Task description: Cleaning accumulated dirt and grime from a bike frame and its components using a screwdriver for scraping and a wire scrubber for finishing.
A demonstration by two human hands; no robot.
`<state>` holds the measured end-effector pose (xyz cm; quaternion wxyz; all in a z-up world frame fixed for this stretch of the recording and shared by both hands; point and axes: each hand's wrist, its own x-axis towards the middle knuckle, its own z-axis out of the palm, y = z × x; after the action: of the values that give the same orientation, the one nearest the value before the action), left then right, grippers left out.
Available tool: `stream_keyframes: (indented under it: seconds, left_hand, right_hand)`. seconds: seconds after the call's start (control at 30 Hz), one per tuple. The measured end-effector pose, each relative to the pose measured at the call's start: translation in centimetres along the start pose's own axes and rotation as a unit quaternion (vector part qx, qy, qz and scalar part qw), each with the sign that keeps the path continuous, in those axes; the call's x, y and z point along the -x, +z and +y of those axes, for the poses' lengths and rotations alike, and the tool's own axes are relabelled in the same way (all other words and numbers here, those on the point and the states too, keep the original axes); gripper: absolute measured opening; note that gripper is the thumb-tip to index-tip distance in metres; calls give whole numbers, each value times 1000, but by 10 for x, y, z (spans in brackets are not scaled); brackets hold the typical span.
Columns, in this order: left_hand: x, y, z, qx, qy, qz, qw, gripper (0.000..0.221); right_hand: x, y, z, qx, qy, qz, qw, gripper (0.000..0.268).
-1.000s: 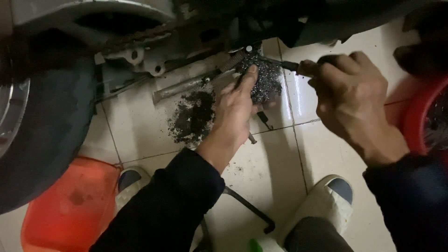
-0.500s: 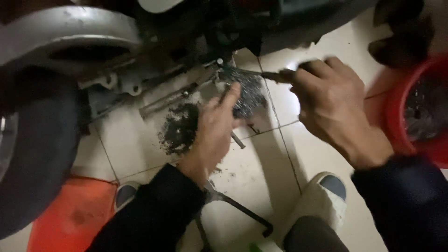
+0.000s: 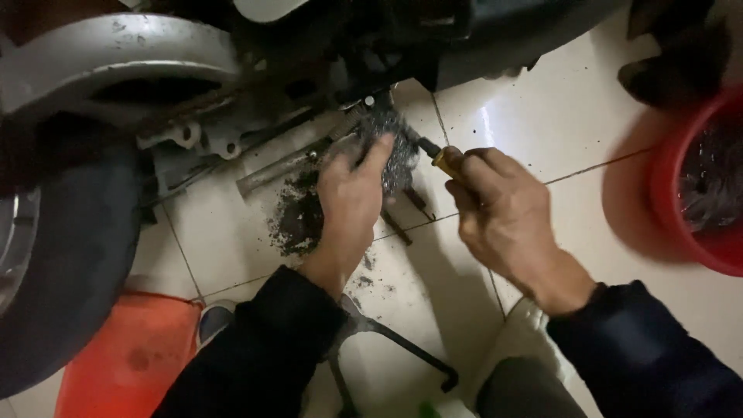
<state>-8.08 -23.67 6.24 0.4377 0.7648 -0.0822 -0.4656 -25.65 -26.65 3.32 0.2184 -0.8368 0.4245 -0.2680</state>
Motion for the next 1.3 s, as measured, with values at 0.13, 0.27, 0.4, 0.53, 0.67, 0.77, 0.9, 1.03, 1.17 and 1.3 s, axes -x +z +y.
stream_keyframes:
  seconds: [0.13, 0.27, 0.4, 0.53, 0.67, 0.77, 0.9, 1.03, 1.17, 1.3]
  left_hand:
    - [5, -2, 2, -2, 2, -21, 1000, 84]
    - [-5, -3, 1, 28, 18, -16, 999, 83]
    - [-3, -10, -8, 27, -36, -33, 998, 84]
    - [7, -6, 25, -60, -140, -44, 987, 85]
    - [6, -6, 22, -26, -144, -79, 986, 86]
    - [7, -5, 22, 24, -170, -78, 982, 86]
    - [7, 7, 24, 82, -150, -81, 982, 98]
    - [26, 10, 44, 14, -173, -76, 982, 98]
    - [13, 25, 27, 39, -140, -22, 989, 82]
    - [18, 28, 23, 50, -126, 11, 991, 94]
  right_hand:
    - [-13, -19, -5, 1, -18, 11, 1000, 27]
    - [-4, -1, -7, 14, -36, 37, 999, 25]
    - [-4, -10, -3, -6, -24, -4, 1000, 23]
    - [-21, -30, -11, 78, -99, -27, 992, 27]
    - [-35, -35, -1, 126, -104, -66, 984, 28]
    - [-51, -42, 3, 147, -127, -85, 977, 29]
    - [-62, -41, 3, 240, -206, -28, 948, 35]
    - [-75, -37, 9, 313, -231, 0, 921, 40]
    - [-84, -26, 13, 290, -224, 23, 930, 24]
    - [-83, -18, 19, 272, -210, -25, 939, 37]
